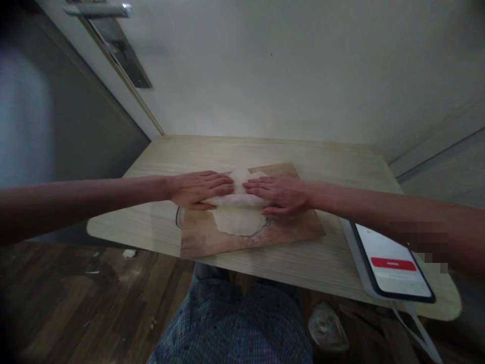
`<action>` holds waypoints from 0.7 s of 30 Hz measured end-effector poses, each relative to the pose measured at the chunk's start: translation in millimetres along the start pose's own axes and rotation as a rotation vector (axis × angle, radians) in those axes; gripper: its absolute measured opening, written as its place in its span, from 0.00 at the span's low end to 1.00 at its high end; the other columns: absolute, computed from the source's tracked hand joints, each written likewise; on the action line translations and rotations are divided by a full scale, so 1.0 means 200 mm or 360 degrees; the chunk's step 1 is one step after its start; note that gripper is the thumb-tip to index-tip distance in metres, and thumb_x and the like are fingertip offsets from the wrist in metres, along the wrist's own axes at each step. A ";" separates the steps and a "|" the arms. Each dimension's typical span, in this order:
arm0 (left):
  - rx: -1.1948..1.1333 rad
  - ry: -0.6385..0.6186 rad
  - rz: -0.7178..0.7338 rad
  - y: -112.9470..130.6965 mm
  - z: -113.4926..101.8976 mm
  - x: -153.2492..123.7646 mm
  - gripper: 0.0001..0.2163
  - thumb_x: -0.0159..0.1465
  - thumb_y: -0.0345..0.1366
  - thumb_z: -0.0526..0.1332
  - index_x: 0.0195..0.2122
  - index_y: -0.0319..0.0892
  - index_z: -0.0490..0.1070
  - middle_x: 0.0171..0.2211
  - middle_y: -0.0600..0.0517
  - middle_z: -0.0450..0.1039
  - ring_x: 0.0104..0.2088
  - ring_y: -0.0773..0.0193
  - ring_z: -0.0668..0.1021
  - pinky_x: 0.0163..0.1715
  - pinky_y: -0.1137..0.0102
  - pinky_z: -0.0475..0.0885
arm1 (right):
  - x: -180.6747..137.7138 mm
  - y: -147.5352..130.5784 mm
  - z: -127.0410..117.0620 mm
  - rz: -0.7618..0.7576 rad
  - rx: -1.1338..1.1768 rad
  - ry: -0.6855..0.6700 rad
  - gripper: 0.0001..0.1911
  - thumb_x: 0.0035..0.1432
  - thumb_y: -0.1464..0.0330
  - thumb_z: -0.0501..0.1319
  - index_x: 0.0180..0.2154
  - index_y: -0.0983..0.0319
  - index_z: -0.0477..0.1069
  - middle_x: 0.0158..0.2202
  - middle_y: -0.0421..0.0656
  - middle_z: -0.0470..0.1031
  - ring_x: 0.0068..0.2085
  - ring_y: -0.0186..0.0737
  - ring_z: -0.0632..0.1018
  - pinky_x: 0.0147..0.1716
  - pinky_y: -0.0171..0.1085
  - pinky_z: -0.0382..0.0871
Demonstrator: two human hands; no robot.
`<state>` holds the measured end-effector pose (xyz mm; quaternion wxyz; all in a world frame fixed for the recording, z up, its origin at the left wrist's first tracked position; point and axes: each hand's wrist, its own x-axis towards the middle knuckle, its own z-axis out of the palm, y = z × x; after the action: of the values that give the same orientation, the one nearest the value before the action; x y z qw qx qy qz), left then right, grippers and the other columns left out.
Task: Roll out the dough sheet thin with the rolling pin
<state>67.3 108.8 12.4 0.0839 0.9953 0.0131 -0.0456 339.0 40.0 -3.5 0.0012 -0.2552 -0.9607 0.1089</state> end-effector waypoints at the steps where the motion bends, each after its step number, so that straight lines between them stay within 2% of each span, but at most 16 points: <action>1: -0.0046 0.0037 0.0014 0.01 0.01 0.01 0.22 0.62 0.43 0.52 0.55 0.37 0.59 0.57 0.37 0.59 0.58 0.51 0.61 0.56 0.60 0.54 | 0.00 0.00 0.00 0.0001 0.0015 0.0007 0.31 0.60 0.58 0.49 0.58 0.73 0.56 0.60 0.56 0.56 0.62 0.45 0.55 0.59 0.48 0.51; 8: -0.0321 -0.0038 -0.0090 0.04 0.05 0.03 0.23 0.62 0.39 0.52 0.58 0.37 0.55 0.62 0.39 0.51 0.62 0.54 0.54 0.59 0.58 0.50 | -0.01 -0.01 0.01 -0.0014 0.0190 -0.0038 0.32 0.60 0.59 0.49 0.60 0.72 0.51 0.62 0.56 0.53 0.63 0.42 0.52 0.60 0.48 0.49; 12: -0.0422 0.0055 -0.0039 0.03 0.07 0.02 0.22 0.63 0.37 0.51 0.58 0.35 0.55 0.61 0.38 0.52 0.63 0.54 0.53 0.59 0.59 0.52 | -0.01 -0.01 0.02 -0.0015 0.0240 -0.0008 0.32 0.60 0.57 0.50 0.60 0.69 0.52 0.62 0.55 0.54 0.63 0.43 0.53 0.60 0.48 0.48; 17: -0.0437 0.0116 0.0022 0.04 0.08 0.01 0.21 0.65 0.36 0.49 0.57 0.33 0.55 0.61 0.36 0.53 0.63 0.57 0.53 0.58 0.60 0.54 | -0.03 -0.02 0.04 -0.0058 0.0236 0.0095 0.31 0.60 0.59 0.50 0.59 0.70 0.54 0.61 0.56 0.56 0.62 0.44 0.56 0.58 0.47 0.54; 21: -0.0429 0.0063 0.0001 0.05 0.08 0.02 0.21 0.65 0.37 0.49 0.57 0.33 0.55 0.61 0.35 0.52 0.63 0.56 0.52 0.58 0.59 0.54 | -0.03 -0.04 0.04 -0.0070 0.0170 0.0137 0.29 0.61 0.60 0.49 0.57 0.72 0.56 0.59 0.57 0.60 0.60 0.46 0.60 0.56 0.49 0.58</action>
<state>69.5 96.9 -2.9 0.2166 0.9758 0.0205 -0.0238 339.1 28.6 -10.0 0.0585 -0.2380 -0.9580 0.1487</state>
